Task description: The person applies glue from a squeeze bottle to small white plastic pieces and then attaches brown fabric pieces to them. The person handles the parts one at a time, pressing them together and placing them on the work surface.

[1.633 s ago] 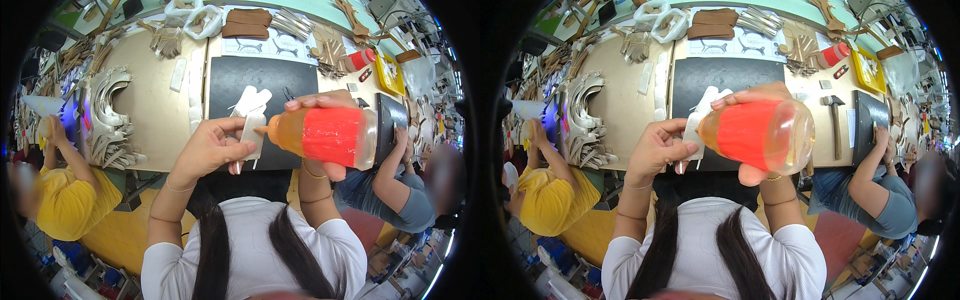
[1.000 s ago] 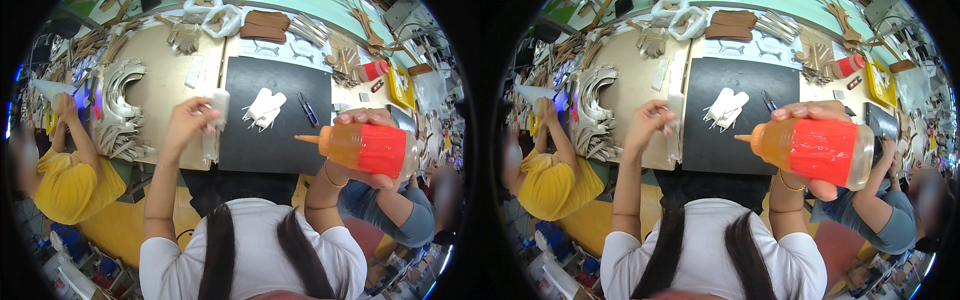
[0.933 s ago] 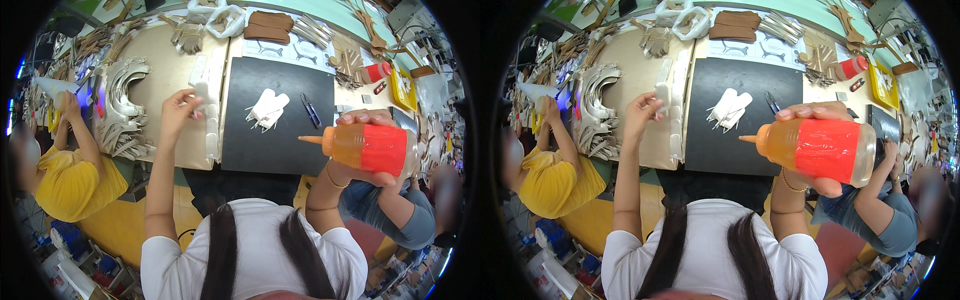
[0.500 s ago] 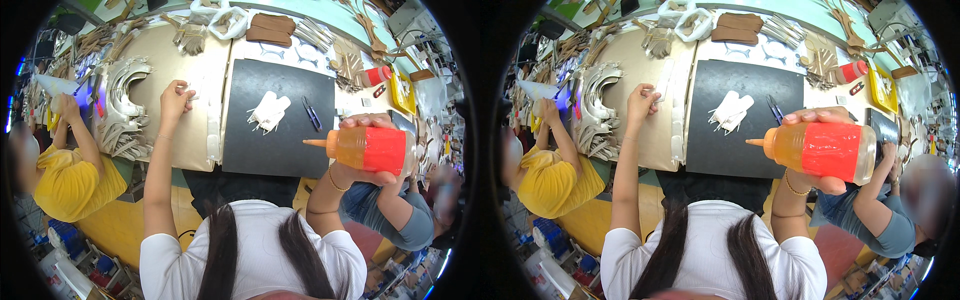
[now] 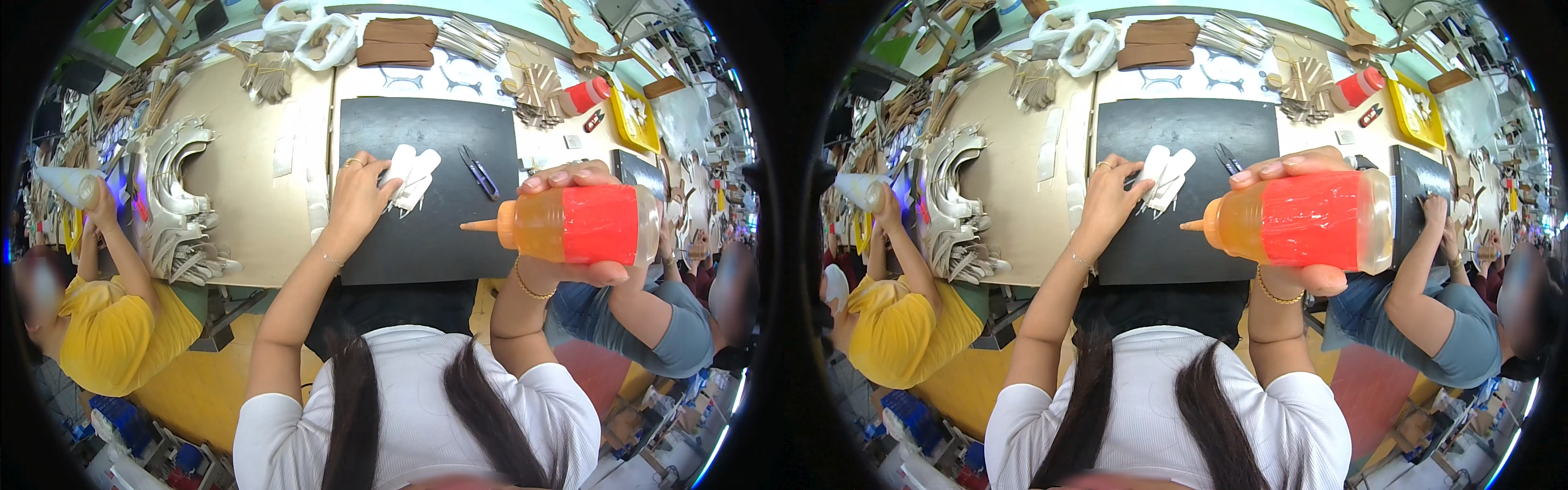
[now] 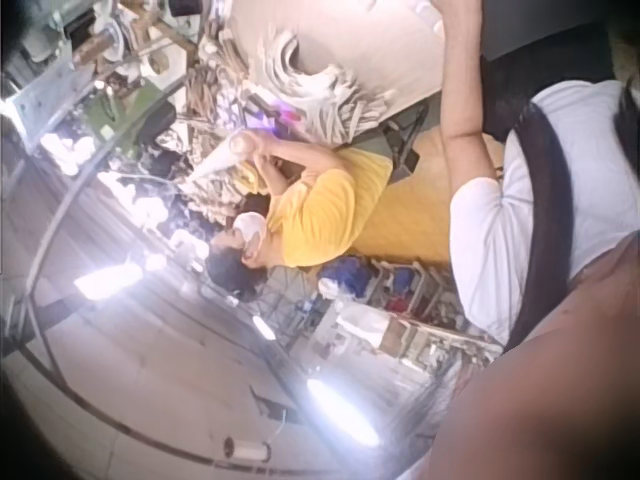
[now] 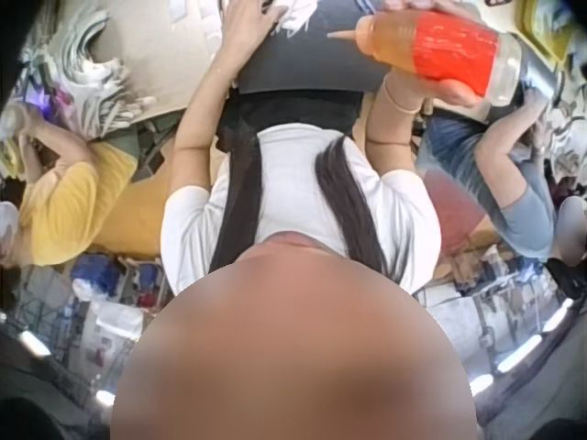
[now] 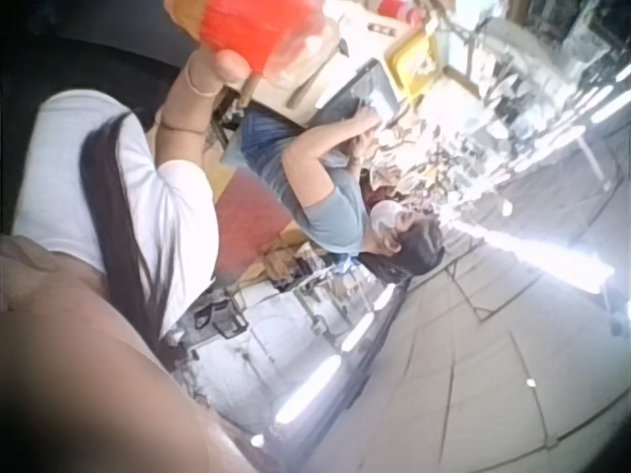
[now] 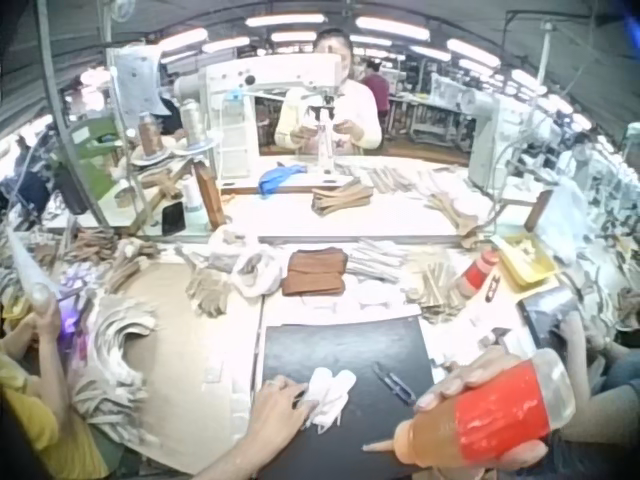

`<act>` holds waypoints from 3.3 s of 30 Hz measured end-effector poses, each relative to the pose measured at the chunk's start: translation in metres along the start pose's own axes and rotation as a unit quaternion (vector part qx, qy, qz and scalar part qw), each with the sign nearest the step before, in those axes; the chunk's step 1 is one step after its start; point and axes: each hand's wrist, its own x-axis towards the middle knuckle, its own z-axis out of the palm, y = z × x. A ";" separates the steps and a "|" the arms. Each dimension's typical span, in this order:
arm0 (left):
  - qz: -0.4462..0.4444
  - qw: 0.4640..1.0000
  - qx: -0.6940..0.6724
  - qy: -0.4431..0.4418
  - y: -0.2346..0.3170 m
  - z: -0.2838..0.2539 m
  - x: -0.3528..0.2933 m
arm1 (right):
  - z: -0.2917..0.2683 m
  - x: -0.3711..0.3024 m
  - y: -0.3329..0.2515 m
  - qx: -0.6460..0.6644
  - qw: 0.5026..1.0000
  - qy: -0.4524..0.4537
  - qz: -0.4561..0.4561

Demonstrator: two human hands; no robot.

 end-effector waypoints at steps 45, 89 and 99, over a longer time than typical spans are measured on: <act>-0.207 0.778 -0.569 -0.170 0.074 -0.088 -0.040 | 0.023 0.003 0.001 0.023 1.000 -0.004 -0.018; -0.294 0.944 -0.097 0.114 -0.115 -0.088 -0.026 | 0.021 -0.003 0.005 0.068 0.995 0.070 0.011; -0.058 0.996 -0.064 0.026 -0.014 -0.019 -0.011 | 0.013 -0.003 0.010 0.058 0.998 -0.025 0.018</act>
